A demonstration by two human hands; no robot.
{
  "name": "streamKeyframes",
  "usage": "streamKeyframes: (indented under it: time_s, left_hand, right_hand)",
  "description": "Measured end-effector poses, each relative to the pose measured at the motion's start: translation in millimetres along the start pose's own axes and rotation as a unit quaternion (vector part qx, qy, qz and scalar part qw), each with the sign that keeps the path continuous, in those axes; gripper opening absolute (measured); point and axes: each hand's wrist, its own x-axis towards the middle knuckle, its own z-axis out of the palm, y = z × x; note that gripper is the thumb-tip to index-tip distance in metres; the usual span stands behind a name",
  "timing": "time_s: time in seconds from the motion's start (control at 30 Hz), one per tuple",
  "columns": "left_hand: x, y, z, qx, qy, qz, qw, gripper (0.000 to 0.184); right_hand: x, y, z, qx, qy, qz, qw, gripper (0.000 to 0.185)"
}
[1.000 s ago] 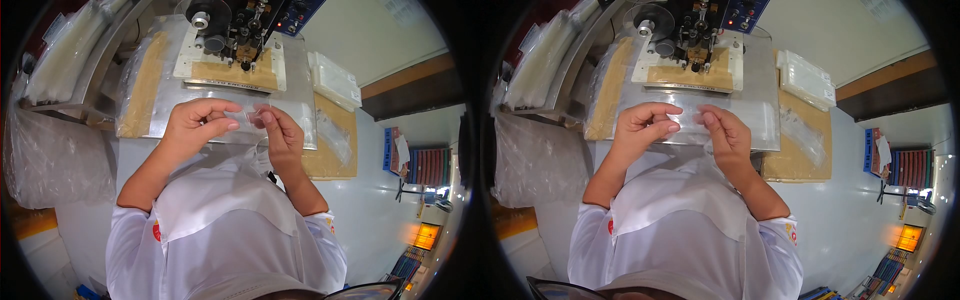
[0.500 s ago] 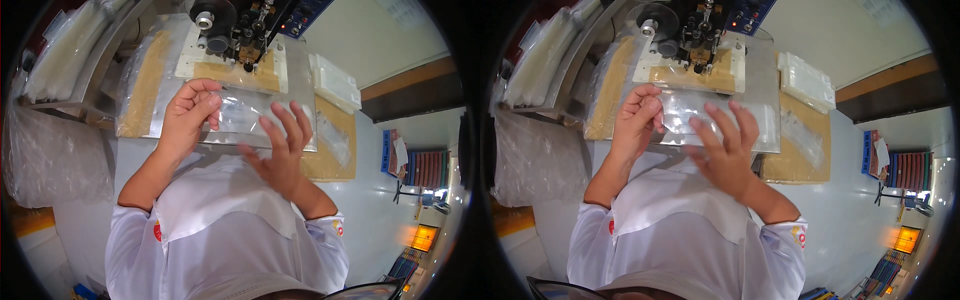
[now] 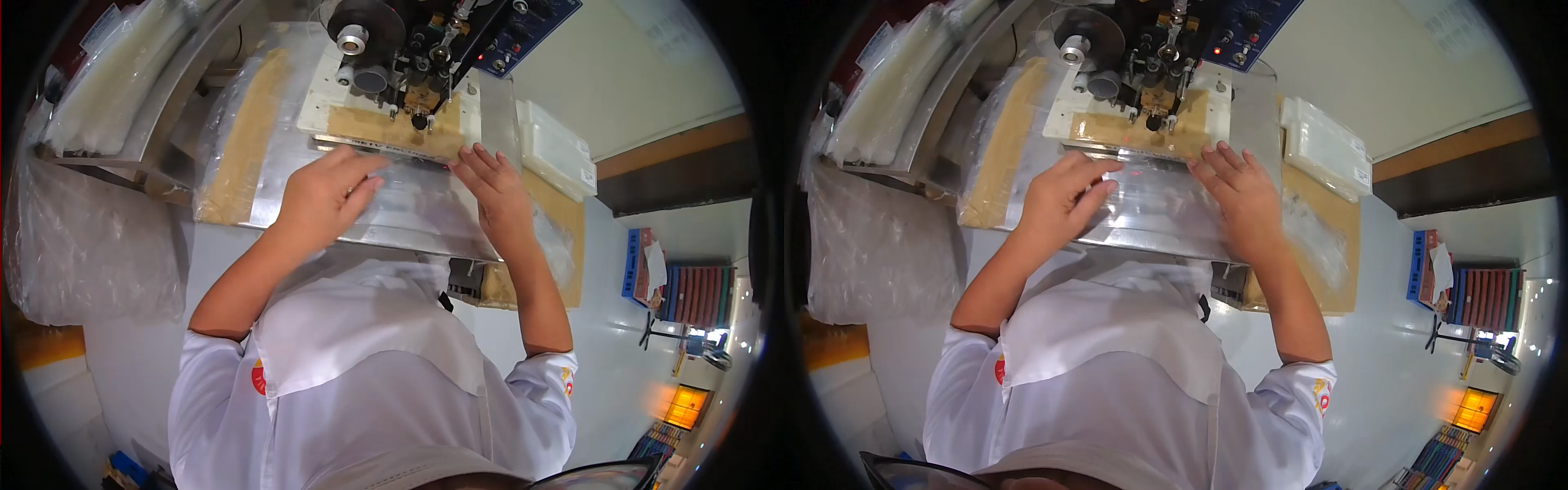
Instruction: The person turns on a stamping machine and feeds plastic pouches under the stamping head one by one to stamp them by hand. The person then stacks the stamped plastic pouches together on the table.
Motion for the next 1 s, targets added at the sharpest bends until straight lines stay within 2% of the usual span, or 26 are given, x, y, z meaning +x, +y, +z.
streamKeyframes:
  time_s: [0.1, 0.3, 0.43, 0.9, 1.0]
  left_hand:
    - [8.2, 4.3, 2.4, 0.11, -0.026, 0.043, 0.993, 0.031]
    - [30.3, -5.8, 12.6, 0.184, -0.036, 0.068, 0.98, 0.029]
    - [39.0, -6.6, 14.1, 0.196, -0.038, 0.064, 0.978, 0.027]
    - [42.1, -4.2, 8.2, 0.203, -0.09, 0.028, 0.975, 0.034]
    - [38.0, 3.8, 1.5, 0.116, -0.077, 0.013, 0.99, 0.035]
  right_hand:
    - [1.4, 12.1, 2.8, 0.002, -0.009, 0.009, 1.0, 0.063]
    - [8.1, 28.9, 9.3, 0.0, -0.007, 0.015, 1.0, 0.065]
    - [15.0, 28.7, 5.4, 0.011, -0.005, 0.032, 0.999, 0.057]
    - [13.4, 38.3, 11.4, -0.006, -0.002, 0.025, 1.0, 0.056]
    - [3.3, 61.7, -0.5, -0.089, 0.026, 0.015, 0.996, 0.057]
